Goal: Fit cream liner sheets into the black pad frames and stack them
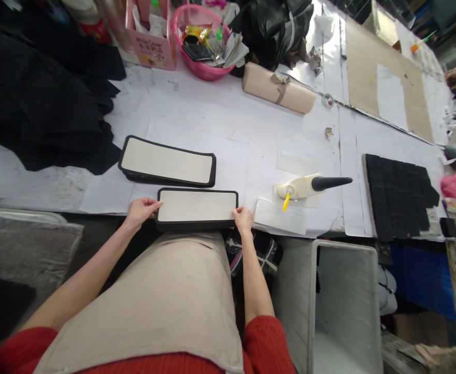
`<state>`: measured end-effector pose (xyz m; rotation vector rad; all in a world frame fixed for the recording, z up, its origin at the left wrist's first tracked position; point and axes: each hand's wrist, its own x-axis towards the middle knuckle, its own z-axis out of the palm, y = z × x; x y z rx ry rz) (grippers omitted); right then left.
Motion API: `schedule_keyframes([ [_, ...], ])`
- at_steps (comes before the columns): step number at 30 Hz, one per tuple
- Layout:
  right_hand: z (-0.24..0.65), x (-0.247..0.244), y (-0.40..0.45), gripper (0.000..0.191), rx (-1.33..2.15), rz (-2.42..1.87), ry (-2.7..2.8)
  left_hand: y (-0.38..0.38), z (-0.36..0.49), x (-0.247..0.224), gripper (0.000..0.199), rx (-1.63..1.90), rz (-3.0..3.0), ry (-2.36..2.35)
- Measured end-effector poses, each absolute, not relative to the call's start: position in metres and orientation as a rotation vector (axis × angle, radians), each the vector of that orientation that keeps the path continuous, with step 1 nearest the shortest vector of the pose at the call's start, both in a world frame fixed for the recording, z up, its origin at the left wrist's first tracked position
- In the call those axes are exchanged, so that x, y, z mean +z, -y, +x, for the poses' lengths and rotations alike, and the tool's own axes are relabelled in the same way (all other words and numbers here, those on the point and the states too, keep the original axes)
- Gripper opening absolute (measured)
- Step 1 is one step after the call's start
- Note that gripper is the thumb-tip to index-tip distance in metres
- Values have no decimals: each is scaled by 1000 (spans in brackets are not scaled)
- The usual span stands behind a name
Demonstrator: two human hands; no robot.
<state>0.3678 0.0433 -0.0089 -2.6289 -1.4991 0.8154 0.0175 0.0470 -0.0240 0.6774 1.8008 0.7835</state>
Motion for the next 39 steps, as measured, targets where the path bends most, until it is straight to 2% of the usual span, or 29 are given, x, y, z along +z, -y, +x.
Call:
schedule_keyframes([
  [13, 370, -8, -43, 14, 832, -2629, 1392, -45, 15, -28, 43, 778, 731, -1810],
  [17, 379, 0, -37, 15, 943, -2537, 1373, -45, 15, -31, 43, 776, 768, -1819],
  [19, 380, 7, -32, 17, 881, -2474, 1386, -45, 15, -32, 42, 772, 765, -1820],
  [23, 361, 11, -26, 26, 391, -2316, 1582, -43, 14, -35, 41, 782, 774, -1822],
  [25, 342, 5, -27, 31, 280, -2157, 1758, -42, 14, -36, 42, 791, 789, -1826],
  [31, 287, -28, -40, 47, 361, -1840, 2261, -42, 17, -34, 39, 798, 780, -1825],
  [39, 276, -50, -40, 63, 429, -1741, 2437, -37, 15, -29, 33, 707, 988, -1960],
])
